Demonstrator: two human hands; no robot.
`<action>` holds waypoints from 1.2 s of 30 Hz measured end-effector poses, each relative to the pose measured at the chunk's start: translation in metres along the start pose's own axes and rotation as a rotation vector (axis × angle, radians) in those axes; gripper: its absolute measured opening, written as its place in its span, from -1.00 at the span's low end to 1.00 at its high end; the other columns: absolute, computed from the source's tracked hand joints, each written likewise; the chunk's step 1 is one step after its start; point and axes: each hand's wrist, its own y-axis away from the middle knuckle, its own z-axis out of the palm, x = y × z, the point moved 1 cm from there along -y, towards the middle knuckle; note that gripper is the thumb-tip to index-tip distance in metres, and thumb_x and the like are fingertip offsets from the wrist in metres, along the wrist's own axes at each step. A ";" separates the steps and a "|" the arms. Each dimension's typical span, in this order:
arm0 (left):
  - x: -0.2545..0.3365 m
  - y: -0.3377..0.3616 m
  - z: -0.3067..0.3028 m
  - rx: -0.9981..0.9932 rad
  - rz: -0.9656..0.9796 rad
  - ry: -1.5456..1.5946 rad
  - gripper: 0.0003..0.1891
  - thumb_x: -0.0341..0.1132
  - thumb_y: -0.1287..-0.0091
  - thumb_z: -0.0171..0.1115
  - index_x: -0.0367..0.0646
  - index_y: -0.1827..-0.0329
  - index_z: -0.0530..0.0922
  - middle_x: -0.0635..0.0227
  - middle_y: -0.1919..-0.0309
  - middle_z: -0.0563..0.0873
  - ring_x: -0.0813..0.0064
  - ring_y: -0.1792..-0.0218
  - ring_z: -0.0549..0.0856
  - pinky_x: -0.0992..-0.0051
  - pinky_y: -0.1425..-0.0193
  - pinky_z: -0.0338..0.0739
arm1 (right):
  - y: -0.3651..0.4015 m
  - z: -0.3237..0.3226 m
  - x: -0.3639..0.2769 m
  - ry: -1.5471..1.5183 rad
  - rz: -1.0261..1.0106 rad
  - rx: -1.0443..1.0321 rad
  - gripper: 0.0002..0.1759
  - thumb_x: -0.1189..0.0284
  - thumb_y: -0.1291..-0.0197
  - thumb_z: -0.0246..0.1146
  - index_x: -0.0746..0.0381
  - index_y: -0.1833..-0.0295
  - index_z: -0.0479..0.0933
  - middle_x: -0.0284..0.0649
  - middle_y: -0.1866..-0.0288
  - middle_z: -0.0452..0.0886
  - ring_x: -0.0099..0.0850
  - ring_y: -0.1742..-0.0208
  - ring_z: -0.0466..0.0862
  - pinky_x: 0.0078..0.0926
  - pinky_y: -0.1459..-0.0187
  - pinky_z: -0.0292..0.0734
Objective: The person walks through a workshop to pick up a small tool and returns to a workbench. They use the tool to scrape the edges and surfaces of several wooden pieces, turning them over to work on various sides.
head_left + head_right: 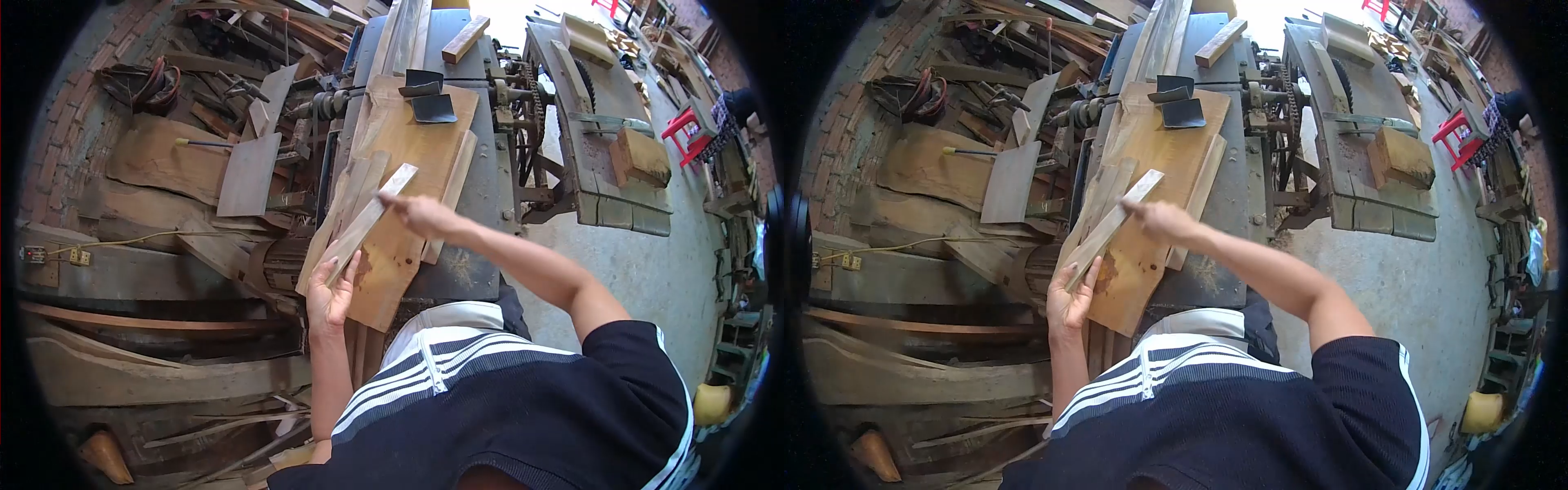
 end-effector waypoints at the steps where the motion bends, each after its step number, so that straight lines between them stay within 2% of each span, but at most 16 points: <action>1: 0.001 0.000 -0.001 0.007 -0.004 -0.002 -0.51 -0.70 -0.33 0.07 -0.59 -0.35 0.34 -0.14 -0.32 0.52 -0.01 -0.36 0.54 -0.05 -0.54 0.43 | -0.001 -0.001 0.000 -0.002 0.000 -0.006 -0.35 0.29 -0.43 -0.02 -0.29 -0.61 0.15 0.08 0.06 0.74 0.04 0.09 0.76 -0.02 0.07 0.66; 4: 0.001 0.001 -0.003 0.012 -0.019 -0.002 -0.52 -0.69 -0.33 0.07 -0.61 -0.35 0.35 -0.14 -0.33 0.52 -0.01 -0.36 0.53 -0.03 -0.55 0.42 | -0.004 -0.023 0.008 -0.021 0.134 -0.074 -0.39 0.24 -0.46 -0.02 -0.28 -0.60 0.18 0.08 0.14 0.75 0.06 0.21 0.77 -0.01 0.12 0.67; 6: -0.001 0.005 0.004 0.032 0.014 -0.044 -0.52 -0.68 -0.33 0.07 -0.62 -0.35 0.35 -0.14 -0.33 0.51 0.00 -0.36 0.54 -0.02 -0.55 0.42 | -0.020 -0.030 0.036 -0.032 0.214 0.147 -0.33 0.36 -0.39 -0.04 -0.27 -0.60 0.22 0.14 0.14 0.74 -0.02 0.15 0.79 -0.16 0.01 0.66; 7: -0.001 0.005 0.006 0.050 0.045 -0.082 -0.51 -0.67 -0.33 0.07 -0.62 -0.35 0.35 -0.14 -0.34 0.51 0.00 -0.36 0.54 -0.01 -0.55 0.42 | -0.027 -0.032 0.044 -0.034 0.232 0.101 -0.34 0.37 -0.38 -0.03 -0.22 -0.60 0.24 0.16 0.08 0.73 0.00 0.09 0.77 -0.13 -0.02 0.64; 12: 0.003 -0.004 0.001 0.007 0.011 -0.076 -0.51 -0.67 -0.34 0.09 -0.61 -0.35 0.35 -0.13 -0.34 0.51 0.01 -0.36 0.54 0.02 -0.56 0.42 | 0.014 -0.005 -0.021 0.031 0.036 -0.060 -0.27 0.38 -0.37 0.04 -0.28 -0.63 0.15 0.07 0.01 0.73 -0.06 0.08 0.77 -0.12 0.00 0.65; 15: 0.002 0.002 0.000 0.010 -0.008 -0.066 -0.52 -0.67 -0.34 0.07 -0.61 -0.35 0.35 -0.12 -0.33 0.51 0.03 -0.36 0.54 0.02 -0.57 0.40 | -0.002 -0.028 0.007 0.034 0.111 -0.097 -0.35 0.32 -0.43 -0.01 -0.11 -0.62 0.17 0.17 0.08 0.71 0.04 0.12 0.76 -0.04 0.08 0.66; 18: 0.001 0.004 0.004 -0.019 0.047 -0.130 -0.52 -0.67 -0.35 0.07 -0.60 -0.35 0.35 -0.12 -0.34 0.50 0.03 -0.37 0.53 0.02 -0.57 0.40 | -0.037 -0.009 0.083 0.056 0.130 0.166 -0.38 0.30 -0.40 -0.01 0.01 -0.58 0.26 0.15 0.18 0.73 0.05 0.15 0.77 -0.04 0.08 0.68; 19: 0.002 0.003 0.003 -0.030 0.039 -0.122 -0.51 -0.67 -0.35 0.06 -0.60 -0.36 0.35 -0.12 -0.35 0.49 0.03 -0.38 0.53 0.03 -0.57 0.40 | -0.022 -0.030 0.049 -0.005 0.238 0.062 -0.38 0.29 -0.40 0.00 0.01 -0.57 0.27 0.13 0.16 0.73 0.04 0.16 0.77 -0.06 0.07 0.68; 20: 0.003 0.002 0.004 -0.039 0.036 -0.119 -0.51 -0.67 -0.35 0.06 -0.60 -0.36 0.35 -0.12 -0.35 0.49 0.03 -0.38 0.53 0.03 -0.57 0.40 | -0.016 -0.025 0.042 0.069 0.148 -0.055 -0.36 0.29 -0.39 0.02 -0.06 -0.59 0.25 0.13 0.15 0.73 0.02 0.18 0.77 -0.07 0.07 0.67; 22: 0.003 0.001 0.002 -0.019 0.019 -0.115 -0.51 -0.66 -0.35 0.06 -0.60 -0.37 0.34 -0.12 -0.35 0.49 0.03 -0.38 0.52 0.03 -0.57 0.41 | 0.002 -0.007 0.001 0.052 0.086 -0.049 -0.32 0.27 -0.37 0.03 -0.29 -0.60 0.19 0.01 0.03 0.74 -0.02 0.14 0.78 -0.07 0.12 0.70; 25: 0.000 0.007 0.005 0.031 0.018 -0.122 -0.50 -0.67 -0.34 0.05 -0.61 -0.37 0.33 -0.14 -0.35 0.48 0.03 -0.38 0.53 0.03 -0.57 0.41 | -0.003 -0.007 0.009 -0.006 0.044 0.013 -0.33 0.26 -0.38 0.02 -0.34 -0.60 0.18 0.01 0.01 0.74 -0.02 0.12 0.78 -0.07 0.10 0.70; 26: 0.001 0.007 0.007 0.040 0.023 -0.125 -0.50 -0.67 -0.34 0.05 -0.61 -0.38 0.33 -0.14 -0.36 0.48 0.03 -0.38 0.52 0.04 -0.57 0.41 | -0.013 -0.023 0.016 0.124 0.232 -0.088 -0.37 0.24 -0.41 -0.01 -0.32 -0.58 0.22 0.01 -0.03 0.73 -0.02 0.09 0.78 -0.07 0.04 0.69; 28: -0.001 0.008 0.008 0.016 0.055 -0.155 -0.49 -0.67 -0.34 0.05 -0.61 -0.38 0.32 -0.15 -0.36 0.47 0.02 -0.38 0.52 0.04 -0.56 0.41 | -0.033 -0.021 0.059 0.007 0.259 0.080 -0.35 0.31 -0.41 -0.01 -0.18 -0.61 0.21 0.19 0.03 0.71 0.04 0.06 0.75 -0.10 -0.03 0.66; 30: 0.000 0.005 0.008 -0.016 0.075 -0.183 -0.49 -0.66 -0.34 0.05 -0.61 -0.39 0.31 -0.16 -0.37 0.47 0.02 -0.38 0.52 0.04 -0.56 0.41 | -0.032 -0.017 0.062 0.035 0.203 0.113 -0.36 0.31 -0.42 -0.01 -0.20 -0.61 0.20 0.17 -0.04 0.69 0.04 0.01 0.74 -0.09 -0.03 0.67; 33: 0.003 0.003 0.007 -0.034 0.036 -0.167 -0.50 -0.64 -0.37 0.03 -0.61 -0.39 0.31 -0.14 -0.36 0.48 0.05 -0.37 0.53 0.06 -0.56 0.42 | 0.001 -0.014 0.005 0.112 0.033 -0.036 -0.36 0.20 -0.42 0.01 -0.28 -0.61 0.17 0.02 0.02 0.75 0.00 0.07 0.77 -0.03 0.05 0.67; 36: 0.003 0.006 0.012 0.004 0.035 -0.190 -0.50 -0.64 -0.38 0.02 -0.60 -0.40 0.30 -0.14 -0.35 0.48 0.05 -0.37 0.53 0.06 -0.57 0.42 | -0.017 -0.021 0.038 0.144 0.141 -0.066 -0.34 0.15 -0.42 0.04 -0.29 -0.61 0.15 -0.01 0.04 0.76 -0.01 0.09 0.77 -0.02 0.09 0.68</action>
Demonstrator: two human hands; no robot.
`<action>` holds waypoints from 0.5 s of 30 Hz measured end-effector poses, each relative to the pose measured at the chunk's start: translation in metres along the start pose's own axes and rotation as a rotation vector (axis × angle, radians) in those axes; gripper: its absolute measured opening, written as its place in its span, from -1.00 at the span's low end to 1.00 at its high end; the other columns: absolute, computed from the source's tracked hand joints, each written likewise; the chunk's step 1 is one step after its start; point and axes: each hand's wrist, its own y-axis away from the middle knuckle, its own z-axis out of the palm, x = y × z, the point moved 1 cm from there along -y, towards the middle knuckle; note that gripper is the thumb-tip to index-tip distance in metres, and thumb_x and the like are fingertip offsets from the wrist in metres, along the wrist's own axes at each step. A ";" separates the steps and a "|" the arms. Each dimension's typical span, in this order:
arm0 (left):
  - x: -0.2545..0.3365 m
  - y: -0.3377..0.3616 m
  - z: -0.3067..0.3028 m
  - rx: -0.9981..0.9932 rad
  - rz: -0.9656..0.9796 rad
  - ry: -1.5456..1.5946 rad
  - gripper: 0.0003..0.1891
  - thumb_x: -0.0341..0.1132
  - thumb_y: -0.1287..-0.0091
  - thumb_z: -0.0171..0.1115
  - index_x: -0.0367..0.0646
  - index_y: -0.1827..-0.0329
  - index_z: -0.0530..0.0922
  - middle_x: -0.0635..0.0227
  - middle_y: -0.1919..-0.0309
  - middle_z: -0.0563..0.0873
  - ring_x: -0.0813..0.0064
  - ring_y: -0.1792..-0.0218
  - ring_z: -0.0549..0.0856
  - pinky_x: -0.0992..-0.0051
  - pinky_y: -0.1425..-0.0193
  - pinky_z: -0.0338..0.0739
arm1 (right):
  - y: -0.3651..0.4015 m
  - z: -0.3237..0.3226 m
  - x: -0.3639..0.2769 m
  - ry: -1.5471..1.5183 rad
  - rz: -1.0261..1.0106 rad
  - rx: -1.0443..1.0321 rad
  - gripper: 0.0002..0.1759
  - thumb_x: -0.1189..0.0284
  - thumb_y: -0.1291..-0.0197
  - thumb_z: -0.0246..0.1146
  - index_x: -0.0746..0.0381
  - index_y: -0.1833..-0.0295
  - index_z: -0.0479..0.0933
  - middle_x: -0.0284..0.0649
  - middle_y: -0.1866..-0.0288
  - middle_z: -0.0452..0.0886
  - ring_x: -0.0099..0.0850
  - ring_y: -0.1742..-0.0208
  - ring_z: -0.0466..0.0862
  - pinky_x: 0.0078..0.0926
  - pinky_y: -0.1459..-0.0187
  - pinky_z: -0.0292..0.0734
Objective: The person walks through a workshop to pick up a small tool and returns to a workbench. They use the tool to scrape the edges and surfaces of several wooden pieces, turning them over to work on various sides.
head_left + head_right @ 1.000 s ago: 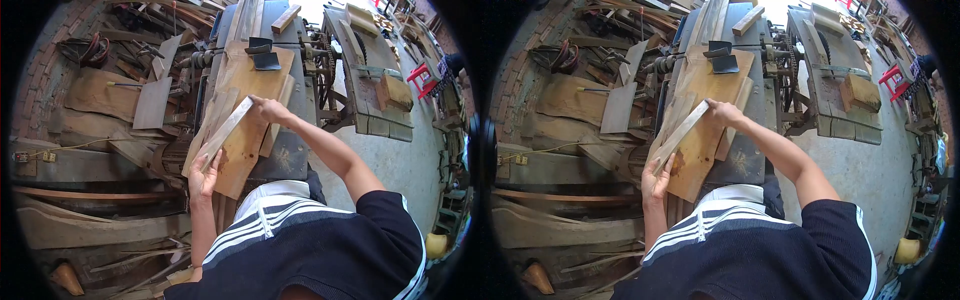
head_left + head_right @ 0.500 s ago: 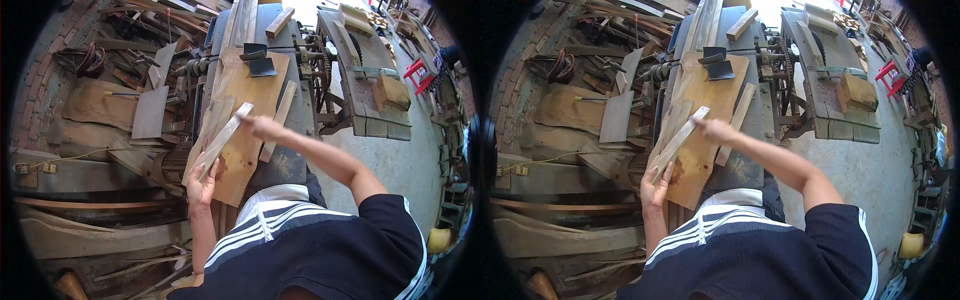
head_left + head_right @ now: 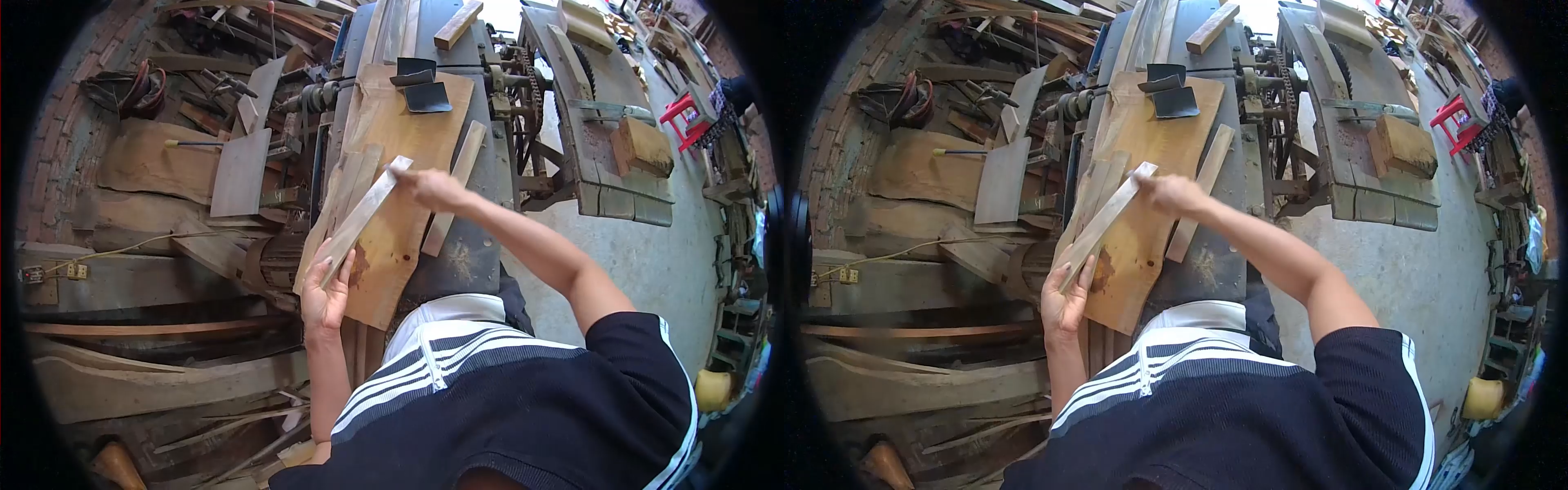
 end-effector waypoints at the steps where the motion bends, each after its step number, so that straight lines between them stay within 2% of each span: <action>1: 0.000 0.000 -0.001 -0.003 0.005 -0.003 -0.50 -0.64 -0.38 0.02 -0.60 -0.40 0.30 -0.14 -0.35 0.48 0.05 -0.37 0.53 0.06 -0.57 0.42 | -0.007 -0.005 0.006 0.000 0.064 0.114 -0.38 0.11 -0.42 0.04 -0.27 -0.58 0.22 -0.03 0.03 0.76 -0.02 0.08 0.77 -0.01 0.12 0.68; 2: -0.001 0.000 -0.002 -0.010 0.021 -0.011 -0.50 -0.64 -0.38 0.01 -0.60 -0.40 0.30 -0.14 -0.35 0.48 0.06 -0.37 0.53 0.06 -0.57 0.42 | -0.010 -0.009 0.012 -0.097 0.146 0.092 -0.42 0.09 -0.43 0.02 -0.27 -0.55 0.28 -0.02 -0.02 0.75 -0.02 0.05 0.77 -0.03 0.10 0.68; 4: 0.001 -0.005 -0.002 -0.029 0.030 -0.019 -0.50 -0.64 -0.38 0.01 -0.59 -0.40 0.30 -0.14 -0.35 0.48 0.06 -0.38 0.53 0.06 -0.57 0.41 | 0.001 -0.011 -0.003 -0.040 -0.009 0.039 -0.46 0.09 -0.45 -0.01 -0.31 -0.52 0.33 -0.02 -0.04 0.74 -0.03 0.03 0.77 -0.05 0.08 0.69; 5: 0.001 -0.004 -0.002 -0.024 0.014 -0.012 -0.50 -0.64 -0.38 0.02 -0.59 -0.40 0.30 -0.13 -0.35 0.48 0.06 -0.37 0.53 0.06 -0.57 0.41 | 0.010 -0.005 -0.016 -0.106 -0.022 0.032 -0.46 0.11 -0.46 -0.02 -0.36 -0.53 0.30 -0.04 -0.02 0.74 -0.04 0.04 0.77 -0.05 0.07 0.68; 6: 0.002 -0.004 -0.001 -0.017 0.000 -0.007 -0.51 -0.64 -0.38 0.02 -0.58 -0.40 0.31 -0.13 -0.35 0.49 0.07 -0.37 0.53 0.05 -0.57 0.41 | 0.015 -0.002 -0.029 -0.010 -0.111 0.003 -0.44 0.12 -0.46 -0.01 -0.37 -0.54 0.26 -0.04 -0.02 0.74 -0.05 0.04 0.77 -0.07 0.08 0.69; 9: 0.001 0.001 0.001 -0.007 -0.001 -0.013 -0.51 -0.64 -0.38 0.03 -0.59 -0.40 0.31 -0.12 -0.34 0.49 0.07 -0.37 0.53 0.05 -0.57 0.41 | -0.006 -0.012 -0.008 -0.065 0.067 -0.006 -0.42 0.09 -0.43 0.02 -0.34 -0.54 0.27 -0.02 0.01 0.74 -0.01 0.07 0.77 -0.09 0.10 0.69; 10: 0.002 0.000 0.003 -0.027 0.010 -0.014 -0.51 -0.64 -0.38 0.03 -0.59 -0.39 0.31 -0.12 -0.34 0.49 0.06 -0.37 0.53 0.04 -0.57 0.41 | -0.013 -0.012 0.001 -0.040 0.044 0.158 -0.47 0.22 -0.44 0.02 -0.01 -0.49 0.40 0.03 0.11 0.76 0.02 0.15 0.77 -0.11 0.12 0.68; 12: 0.005 -0.003 0.000 -0.037 0.035 -0.033 -0.50 -0.64 -0.37 0.04 -0.59 -0.39 0.31 -0.12 -0.33 0.50 0.06 -0.37 0.54 0.04 -0.56 0.41 | -0.011 -0.014 0.004 -0.075 0.105 0.108 -0.48 0.20 -0.45 0.03 -0.12 -0.50 0.40 0.08 0.04 0.74 0.05 0.08 0.76 -0.10 0.05 0.67; 14: 0.003 -0.005 -0.001 -0.028 0.020 -0.013 -0.50 -0.65 -0.37 0.05 -0.59 -0.39 0.31 -0.12 -0.33 0.50 0.07 -0.36 0.54 0.03 -0.56 0.42 | 0.010 -0.008 -0.016 -0.135 -0.040 0.046 -0.45 0.22 -0.45 0.04 -0.26 -0.54 0.33 0.17 0.00 0.70 0.06 0.04 0.75 -0.05 -0.03 0.66; 15: 0.003 -0.004 0.001 -0.012 0.013 -0.021 -0.50 -0.65 -0.37 0.05 -0.59 -0.39 0.31 -0.11 -0.34 0.49 0.08 -0.36 0.55 0.04 -0.56 0.42 | 0.023 -0.014 -0.034 -0.056 -0.104 -0.003 -0.41 0.23 -0.45 0.04 -0.37 -0.56 0.26 0.18 -0.05 0.69 0.07 0.01 0.74 -0.03 -0.06 0.64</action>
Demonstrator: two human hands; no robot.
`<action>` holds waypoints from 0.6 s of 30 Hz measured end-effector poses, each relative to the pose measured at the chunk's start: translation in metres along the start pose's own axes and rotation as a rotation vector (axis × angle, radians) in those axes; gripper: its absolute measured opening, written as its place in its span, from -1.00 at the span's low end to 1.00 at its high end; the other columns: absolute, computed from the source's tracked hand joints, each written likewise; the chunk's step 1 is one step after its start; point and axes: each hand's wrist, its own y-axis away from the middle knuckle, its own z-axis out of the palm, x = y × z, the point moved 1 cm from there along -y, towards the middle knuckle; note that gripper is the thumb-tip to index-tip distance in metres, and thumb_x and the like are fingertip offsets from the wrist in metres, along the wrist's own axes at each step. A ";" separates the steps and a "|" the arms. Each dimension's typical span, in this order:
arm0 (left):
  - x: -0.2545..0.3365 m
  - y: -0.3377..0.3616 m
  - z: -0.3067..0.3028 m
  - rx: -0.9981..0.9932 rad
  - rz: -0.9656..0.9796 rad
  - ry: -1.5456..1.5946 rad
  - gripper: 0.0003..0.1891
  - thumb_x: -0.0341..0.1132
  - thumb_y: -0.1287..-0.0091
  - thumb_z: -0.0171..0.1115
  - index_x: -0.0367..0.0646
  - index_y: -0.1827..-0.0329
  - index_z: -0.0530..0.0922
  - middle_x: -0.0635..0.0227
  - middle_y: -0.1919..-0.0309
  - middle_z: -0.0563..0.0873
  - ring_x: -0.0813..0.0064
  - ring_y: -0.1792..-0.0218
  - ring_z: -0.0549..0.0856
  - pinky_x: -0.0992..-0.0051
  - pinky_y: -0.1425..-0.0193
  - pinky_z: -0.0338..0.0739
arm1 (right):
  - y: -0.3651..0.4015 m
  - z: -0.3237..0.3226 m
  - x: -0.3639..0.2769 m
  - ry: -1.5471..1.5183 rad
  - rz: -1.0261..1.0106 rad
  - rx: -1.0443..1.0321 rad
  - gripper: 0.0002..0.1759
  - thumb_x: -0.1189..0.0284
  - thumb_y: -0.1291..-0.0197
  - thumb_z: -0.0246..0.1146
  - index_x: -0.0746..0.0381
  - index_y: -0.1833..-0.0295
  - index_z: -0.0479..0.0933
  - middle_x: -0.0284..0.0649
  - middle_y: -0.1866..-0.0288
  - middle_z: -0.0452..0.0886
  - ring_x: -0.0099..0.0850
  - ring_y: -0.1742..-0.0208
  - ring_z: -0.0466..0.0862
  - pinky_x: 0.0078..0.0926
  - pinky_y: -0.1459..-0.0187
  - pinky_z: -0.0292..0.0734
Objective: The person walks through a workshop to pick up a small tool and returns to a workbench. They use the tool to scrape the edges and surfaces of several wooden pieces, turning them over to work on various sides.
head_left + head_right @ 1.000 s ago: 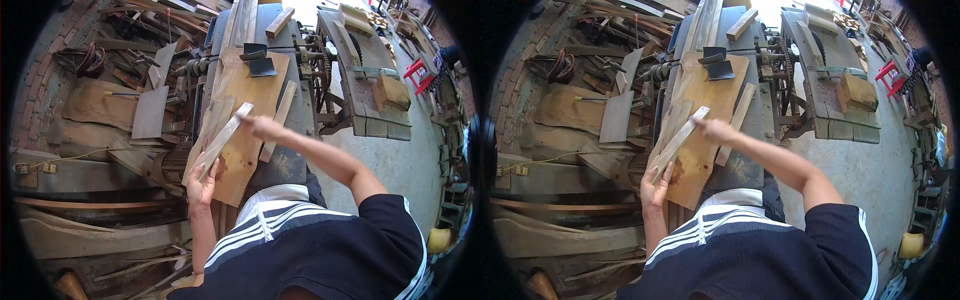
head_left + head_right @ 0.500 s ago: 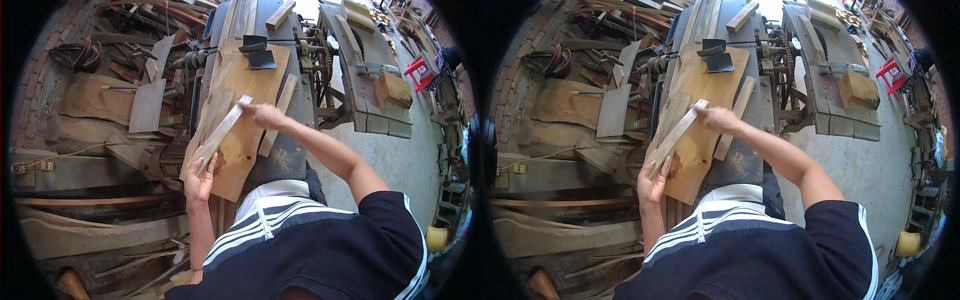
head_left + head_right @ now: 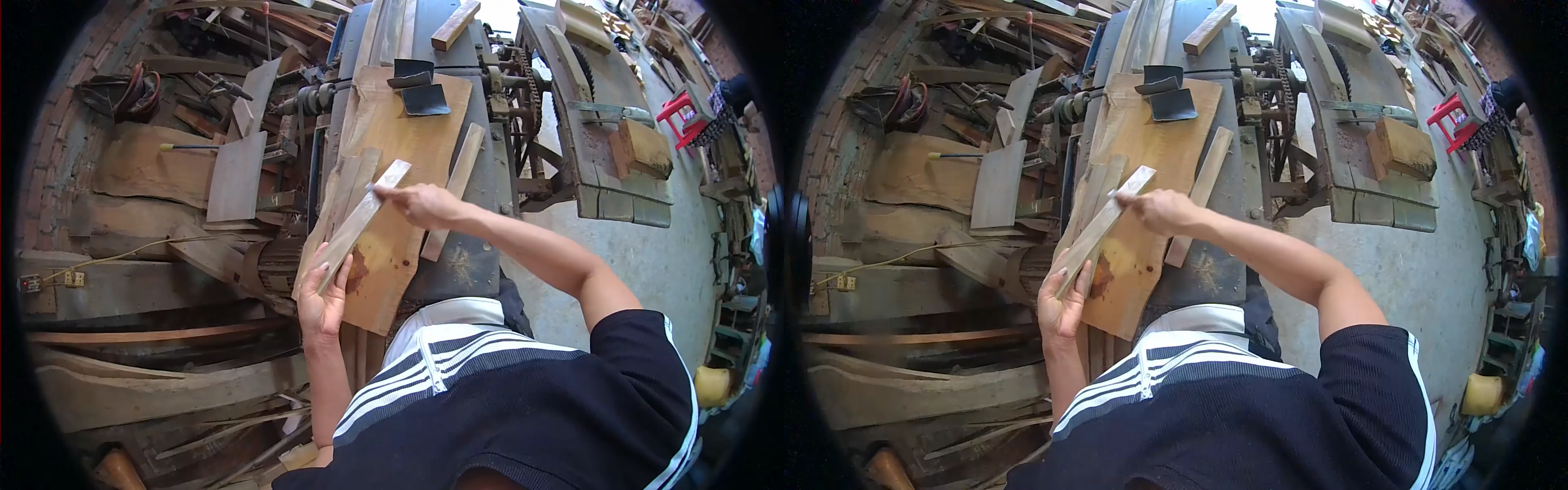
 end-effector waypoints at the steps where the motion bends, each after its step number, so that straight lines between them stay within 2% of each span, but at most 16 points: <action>1: -0.001 0.000 0.002 0.004 -0.007 0.001 -0.50 -0.65 -0.37 0.05 -0.59 -0.39 0.31 -0.11 -0.34 0.49 0.08 -0.36 0.55 0.04 -0.56 0.42 | 0.001 0.001 -0.004 0.001 0.018 0.003 -0.41 0.24 -0.45 0.03 -0.29 -0.57 0.26 0.14 -0.01 0.70 0.06 0.03 0.74 -0.07 0.00 0.65; 3: 0.000 0.003 0.003 -0.004 0.002 -0.008 -0.50 -0.64 -0.37 0.05 -0.59 -0.39 0.31 -0.13 -0.34 0.48 0.07 -0.35 0.55 0.05 -0.56 0.43 | -0.019 0.004 0.035 -0.028 0.085 0.052 -0.40 0.23 -0.43 0.06 -0.21 -0.57 0.27 0.10 0.05 0.72 0.06 0.05 0.75 -0.11 0.05 0.67; 4: 0.000 0.003 0.002 -0.006 0.009 -0.010 -0.50 -0.64 -0.37 0.05 -0.59 -0.39 0.31 -0.13 -0.34 0.48 0.07 -0.35 0.55 0.05 -0.56 0.43 | -0.023 0.008 0.051 -0.010 0.135 0.188 -0.36 0.24 -0.37 0.09 -0.15 -0.57 0.28 0.09 0.08 0.73 0.05 0.09 0.76 -0.12 0.10 0.68; 5: -0.001 0.003 0.000 0.002 0.023 -0.019 -0.49 -0.64 -0.36 0.05 -0.60 -0.40 0.30 -0.14 -0.34 0.48 0.06 -0.35 0.56 0.06 -0.56 0.43 | -0.037 0.017 0.072 -0.099 0.221 0.160 -0.33 0.28 -0.33 0.10 -0.21 -0.57 0.27 0.06 0.06 0.74 0.04 0.12 0.76 -0.12 0.11 0.68; 7: 0.001 -0.002 0.000 -0.001 0.031 -0.021 -0.48 -0.64 -0.36 0.06 -0.60 -0.40 0.29 -0.15 -0.34 0.48 0.06 -0.34 0.56 0.06 -0.56 0.43 | -0.012 0.006 0.036 -0.023 0.169 0.035 -0.36 0.27 -0.39 0.07 -0.28 -0.58 0.25 0.04 0.08 0.75 0.03 0.17 0.77 -0.14 0.10 0.69; 8: 0.002 -0.002 -0.001 -0.006 0.009 0.009 -0.48 -0.64 -0.36 0.06 -0.60 -0.41 0.28 -0.17 -0.34 0.48 0.05 -0.34 0.56 0.06 -0.56 0.42 | -0.001 0.026 0.028 -0.158 -0.015 0.137 -0.30 0.34 -0.37 0.01 -0.34 -0.61 0.18 0.05 0.06 0.75 -0.02 0.09 0.77 -0.07 0.01 0.68; 9: 0.002 -0.002 -0.001 -0.011 -0.011 0.037 -0.47 -0.65 -0.36 0.06 -0.60 -0.41 0.27 -0.18 -0.34 0.47 0.05 -0.34 0.56 0.05 -0.56 0.42 | 0.016 0.006 -0.013 -0.072 0.102 -0.041 -0.30 0.35 -0.37 0.00 -0.34 -0.60 0.19 0.06 0.06 0.75 -0.03 0.09 0.77 -0.05 0.00 0.67; 11: 0.001 -0.001 0.000 0.007 -0.008 0.027 -0.46 -0.65 -0.36 0.05 -0.61 -0.42 0.26 -0.19 -0.35 0.47 0.04 -0.35 0.55 0.04 -0.56 0.41 | 0.026 -0.003 -0.018 -0.125 0.064 -0.060 -0.32 0.33 -0.38 0.00 -0.32 -0.60 0.20 0.07 0.07 0.75 -0.02 0.10 0.78 -0.05 0.00 0.68; 13: 0.001 0.000 -0.001 -0.001 -0.010 0.015 -0.46 -0.65 -0.36 0.04 -0.61 -0.42 0.26 -0.19 -0.34 0.48 0.03 -0.36 0.55 0.04 -0.57 0.40 | 0.004 0.004 0.018 -0.132 0.142 -0.001 -0.29 0.40 -0.40 -0.04 -0.32 -0.62 0.15 0.05 0.28 0.73 -0.04 0.30 0.76 -0.13 0.14 0.67; 14: 0.001 0.000 -0.002 -0.003 -0.005 0.013 -0.46 -0.65 -0.36 0.04 -0.61 -0.42 0.26 -0.19 -0.34 0.48 0.03 -0.36 0.55 0.04 -0.57 0.40 | -0.011 0.025 0.048 -0.122 0.028 0.193 -0.29 0.40 -0.39 -0.04 -0.28 -0.63 0.14 0.07 0.26 0.73 -0.07 0.31 0.75 -0.11 0.12 0.66; 15: 0.001 -0.001 -0.005 -0.008 -0.005 0.024 -0.47 -0.65 -0.36 0.05 -0.61 -0.42 0.26 -0.18 -0.33 0.49 0.03 -0.36 0.55 0.04 -0.57 0.40 | -0.011 0.019 0.040 -0.121 0.024 0.197 -0.29 0.40 -0.39 -0.04 -0.28 -0.63 0.14 0.07 0.26 0.73 -0.07 0.31 0.75 -0.11 0.12 0.66; 17: -0.001 -0.001 -0.004 -0.022 -0.004 0.038 -0.47 -0.65 -0.36 0.05 -0.60 -0.42 0.26 -0.18 -0.33 0.50 0.03 -0.36 0.55 0.04 -0.57 0.39 | -0.004 0.004 0.017 -0.079 0.210 0.001 -0.30 0.34 -0.37 -0.02 -0.28 -0.62 0.16 0.05 0.08 0.75 -0.04 0.12 0.78 -0.08 -0.01 0.66; 18: -0.001 0.000 -0.003 -0.014 0.003 0.016 -0.47 -0.65 -0.37 0.05 -0.61 -0.41 0.27 -0.17 -0.33 0.50 0.03 -0.36 0.54 0.04 -0.58 0.39 | 0.004 0.019 0.012 -0.214 0.111 0.005 -0.29 0.32 -0.38 0.01 -0.31 -0.63 0.13 0.04 0.05 0.74 -0.06 0.09 0.77 -0.07 0.00 0.66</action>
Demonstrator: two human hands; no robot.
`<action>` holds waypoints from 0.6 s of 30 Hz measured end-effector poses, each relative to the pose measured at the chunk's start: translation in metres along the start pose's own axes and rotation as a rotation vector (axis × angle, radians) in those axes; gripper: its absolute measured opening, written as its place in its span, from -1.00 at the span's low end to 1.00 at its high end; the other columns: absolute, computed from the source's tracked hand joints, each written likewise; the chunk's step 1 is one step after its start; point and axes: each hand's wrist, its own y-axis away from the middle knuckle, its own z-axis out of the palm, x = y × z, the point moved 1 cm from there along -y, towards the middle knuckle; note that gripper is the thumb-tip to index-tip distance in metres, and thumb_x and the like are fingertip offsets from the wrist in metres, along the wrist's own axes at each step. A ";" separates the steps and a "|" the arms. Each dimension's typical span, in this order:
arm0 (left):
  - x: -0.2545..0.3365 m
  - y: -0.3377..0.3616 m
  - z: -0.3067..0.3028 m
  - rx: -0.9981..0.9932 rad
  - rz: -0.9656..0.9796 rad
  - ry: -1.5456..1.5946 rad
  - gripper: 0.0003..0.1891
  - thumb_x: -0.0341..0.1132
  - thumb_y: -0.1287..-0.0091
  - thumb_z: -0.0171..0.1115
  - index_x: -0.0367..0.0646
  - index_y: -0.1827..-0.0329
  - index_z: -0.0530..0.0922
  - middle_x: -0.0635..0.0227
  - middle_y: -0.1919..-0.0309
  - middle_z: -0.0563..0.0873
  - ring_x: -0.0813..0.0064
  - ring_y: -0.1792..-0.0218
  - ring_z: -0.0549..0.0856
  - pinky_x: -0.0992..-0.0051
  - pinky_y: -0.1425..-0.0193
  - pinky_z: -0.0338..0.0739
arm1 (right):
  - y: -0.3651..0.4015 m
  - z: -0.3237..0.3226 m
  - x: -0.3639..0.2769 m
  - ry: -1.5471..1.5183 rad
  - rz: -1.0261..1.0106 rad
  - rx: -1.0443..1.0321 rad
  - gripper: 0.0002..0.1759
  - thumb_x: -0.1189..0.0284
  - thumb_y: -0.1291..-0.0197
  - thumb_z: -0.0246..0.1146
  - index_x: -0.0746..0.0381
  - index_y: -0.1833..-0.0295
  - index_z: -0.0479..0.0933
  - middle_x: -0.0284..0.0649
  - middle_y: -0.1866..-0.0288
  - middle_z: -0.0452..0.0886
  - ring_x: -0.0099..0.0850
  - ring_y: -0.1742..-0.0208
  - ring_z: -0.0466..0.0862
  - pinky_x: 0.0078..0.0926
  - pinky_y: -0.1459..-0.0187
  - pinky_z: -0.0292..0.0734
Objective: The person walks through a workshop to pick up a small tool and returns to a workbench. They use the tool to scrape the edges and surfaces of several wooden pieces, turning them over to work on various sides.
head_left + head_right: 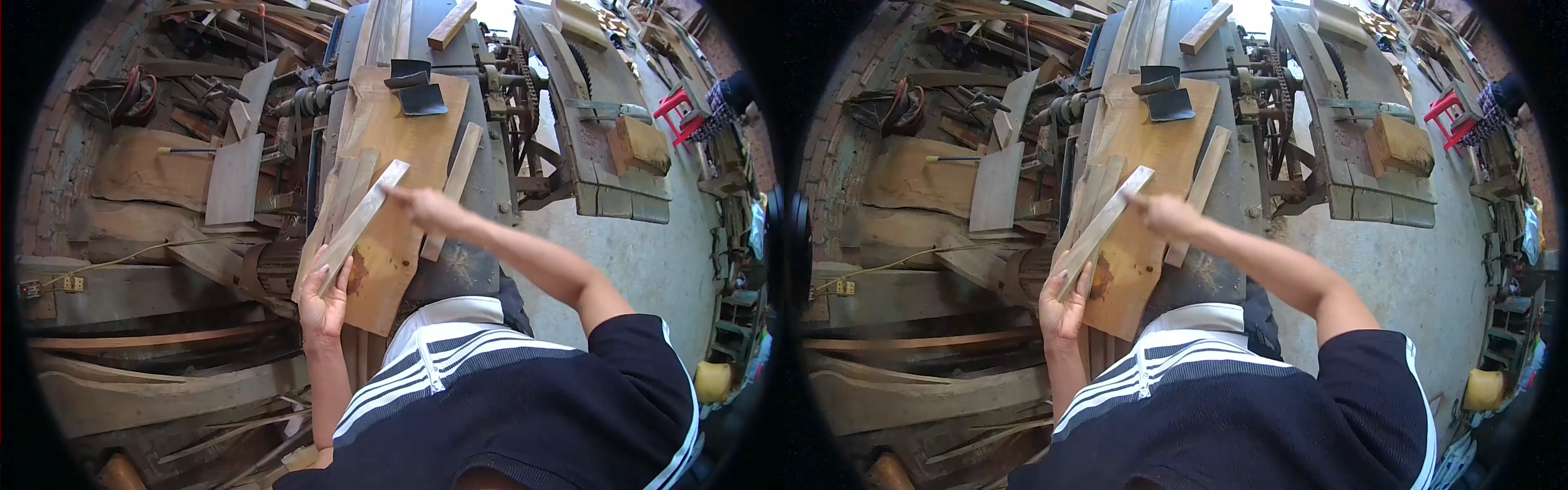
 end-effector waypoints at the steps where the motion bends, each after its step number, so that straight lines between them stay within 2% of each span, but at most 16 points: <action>1: -0.001 0.000 0.001 0.012 0.007 -0.020 -0.48 -0.64 -0.37 0.05 -0.61 -0.41 0.28 -0.16 -0.32 0.50 0.03 -0.36 0.54 0.04 -0.58 0.39 | 0.020 -0.003 -0.029 0.097 -0.017 -0.064 -0.27 0.33 -0.37 0.02 -0.33 -0.63 0.12 0.04 0.02 0.73 -0.08 0.06 0.76 -0.04 0.02 0.67; 3: -0.002 0.000 0.001 0.021 -0.007 0.007 -0.48 -0.64 -0.37 0.05 -0.60 -0.41 0.29 -0.16 -0.33 0.50 0.03 -0.37 0.53 0.04 -0.58 0.39 | 0.022 0.004 -0.021 0.125 -0.093 -0.062 -0.25 0.36 -0.35 0.01 -0.35 -0.63 0.11 0.05 0.07 0.74 -0.07 0.09 0.77 -0.03 0.03 0.67; 5: -0.004 0.004 0.000 0.020 -0.013 0.029 -0.49 -0.65 -0.37 0.04 -0.60 -0.40 0.30 -0.15 -0.34 0.49 0.02 -0.38 0.52 0.04 -0.57 0.40 | 0.004 -0.022 -0.007 0.030 0.143 -0.076 -0.27 0.38 -0.34 -0.01 -0.28 -0.62 0.16 0.07 0.05 0.74 -0.03 0.14 0.78 -0.06 0.02 0.68; 6: -0.005 0.006 0.002 0.024 -0.003 0.031 -0.49 -0.65 -0.36 0.04 -0.60 -0.40 0.30 -0.16 -0.34 0.49 0.02 -0.38 0.52 0.04 -0.57 0.40 | -0.022 -0.010 0.036 0.073 0.065 0.092 -0.28 0.41 -0.34 -0.02 -0.19 -0.62 0.19 0.02 0.08 0.76 -0.07 0.20 0.77 -0.13 0.06 0.66; 7: -0.005 0.006 0.004 0.023 0.008 0.032 -0.49 -0.66 -0.36 0.04 -0.60 -0.40 0.31 -0.16 -0.35 0.48 0.02 -0.38 0.52 0.04 -0.57 0.40 | -0.026 -0.016 0.040 0.084 0.073 0.163 -0.30 0.40 -0.35 -0.02 -0.12 -0.62 0.19 0.04 -0.01 0.74 -0.03 0.12 0.77 -0.13 0.02 0.66; 9: -0.003 0.003 0.003 0.002 0.014 0.017 -0.48 -0.66 -0.36 0.04 -0.60 -0.40 0.31 -0.16 -0.35 0.48 0.02 -0.38 0.52 0.04 -0.57 0.40 | -0.027 -0.008 0.043 0.241 -0.009 0.089 -0.30 0.40 -0.37 -0.01 -0.18 -0.62 0.17 0.06 0.02 0.74 -0.01 0.10 0.76 -0.12 0.00 0.65; 11: -0.005 0.000 0.001 -0.013 0.012 0.009 -0.48 -0.66 -0.35 0.04 -0.59 -0.41 0.30 -0.16 -0.35 0.48 0.02 -0.38 0.52 0.04 -0.58 0.39 | 0.004 0.003 -0.004 0.114 -0.025 0.031 -0.30 0.38 -0.39 0.01 -0.25 -0.62 0.17 0.09 0.04 0.73 -0.01 0.12 0.76 -0.11 0.02 0.65; 12: -0.004 -0.001 0.000 -0.004 0.003 0.025 -0.48 -0.66 -0.36 0.04 -0.59 -0.41 0.30 -0.16 -0.36 0.48 0.02 -0.38 0.52 0.04 -0.58 0.39 | 0.018 0.001 -0.032 0.161 0.010 -0.034 -0.34 0.30 -0.42 0.01 -0.37 -0.60 0.19 0.07 -0.05 0.72 0.05 0.05 0.75 -0.05 -0.02 0.65; 13: -0.005 0.001 -0.003 0.013 -0.010 0.039 -0.48 -0.66 -0.36 0.04 -0.59 -0.41 0.30 -0.17 -0.36 0.48 0.02 -0.38 0.52 0.03 -0.58 0.39 | 0.016 -0.001 -0.028 0.159 0.013 -0.038 -0.34 0.30 -0.42 0.01 -0.37 -0.60 0.19 0.07 -0.05 0.72 0.05 0.05 0.75 -0.05 -0.02 0.65; 15: -0.009 0.006 -0.009 0.014 -0.025 0.050 -0.48 -0.66 -0.35 0.04 -0.58 -0.41 0.31 -0.15 -0.36 0.48 0.03 -0.38 0.52 0.04 -0.58 0.39 | -0.001 -0.015 -0.004 0.023 0.148 -0.057 -0.36 0.29 -0.42 -0.01 -0.33 -0.59 0.20 0.12 -0.04 0.71 0.05 -0.01 0.74 -0.03 -0.06 0.63; 16: -0.009 0.005 -0.010 -0.002 -0.026 0.061 -0.48 -0.66 -0.35 0.04 -0.57 -0.41 0.32 -0.13 -0.37 0.48 0.04 -0.38 0.52 0.04 -0.58 0.39 | -0.021 -0.015 0.025 0.153 0.123 0.070 -0.31 0.33 -0.35 0.02 -0.18 -0.60 0.21 0.12 0.02 0.72 0.01 0.06 0.76 -0.11 -0.04 0.65; 17: -0.008 0.004 -0.011 -0.010 -0.017 0.054 -0.48 -0.66 -0.35 0.04 -0.57 -0.41 0.32 -0.13 -0.37 0.48 0.04 -0.38 0.52 0.04 -0.58 0.39 | -0.033 -0.018 0.051 0.161 0.068 0.186 -0.34 0.32 -0.36 -0.02 -0.06 -0.60 0.24 0.13 -0.08 0.70 0.02 -0.05 0.73 -0.15 -0.12 0.62; 18: -0.008 0.003 -0.011 0.001 -0.021 0.072 -0.48 -0.66 -0.35 0.04 -0.56 -0.41 0.32 -0.11 -0.37 0.49 0.06 -0.39 0.52 0.04 -0.58 0.39 | -0.031 -0.027 0.047 0.128 0.090 0.109 -0.36 0.30 -0.38 -0.01 0.00 -0.59 0.25 0.12 -0.12 0.68 0.03 -0.11 0.71 -0.18 -0.14 0.61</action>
